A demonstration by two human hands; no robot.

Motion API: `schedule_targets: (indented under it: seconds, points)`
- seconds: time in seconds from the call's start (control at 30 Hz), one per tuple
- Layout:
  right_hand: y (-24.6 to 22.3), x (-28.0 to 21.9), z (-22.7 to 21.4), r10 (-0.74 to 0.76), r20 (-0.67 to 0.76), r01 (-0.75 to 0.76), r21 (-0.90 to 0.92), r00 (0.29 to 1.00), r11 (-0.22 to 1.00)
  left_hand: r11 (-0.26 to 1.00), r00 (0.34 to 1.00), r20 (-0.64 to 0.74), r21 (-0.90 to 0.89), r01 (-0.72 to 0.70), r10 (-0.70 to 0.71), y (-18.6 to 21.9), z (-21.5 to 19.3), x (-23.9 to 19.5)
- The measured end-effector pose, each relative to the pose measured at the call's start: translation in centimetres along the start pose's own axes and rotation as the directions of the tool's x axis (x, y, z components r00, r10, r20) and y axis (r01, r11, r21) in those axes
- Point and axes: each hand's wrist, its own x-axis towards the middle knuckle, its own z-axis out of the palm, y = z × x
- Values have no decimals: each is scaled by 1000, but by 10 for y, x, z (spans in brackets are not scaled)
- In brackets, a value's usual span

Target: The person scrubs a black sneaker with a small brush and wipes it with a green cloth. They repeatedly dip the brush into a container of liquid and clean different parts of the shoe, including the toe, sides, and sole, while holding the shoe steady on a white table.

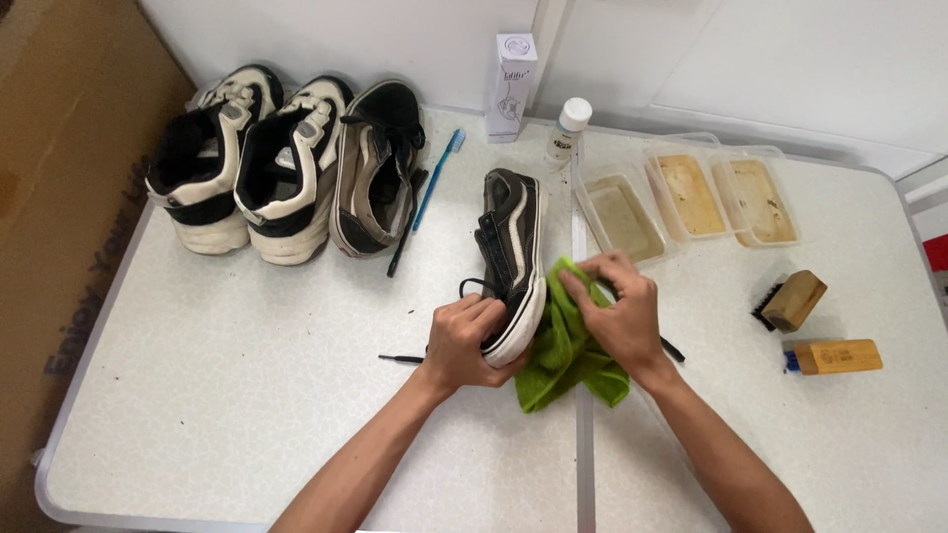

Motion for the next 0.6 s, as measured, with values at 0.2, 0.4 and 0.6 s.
schedule_targets:
  seconds: [0.2,0.4,0.6]
  points:
    - [-48,-7,13,-263,6,263,14,965,965,1000,1000,2,9,-23,23,3,-3,3]
    - [-18,3,3,-268,129,269,10,955,963,1000,1000,-6,-1,-24,24,5,-6,6]
    - [-16,5,6,-258,92,256,29,962,966,1000,1000,8,-9,-19,19,4,-5,5]
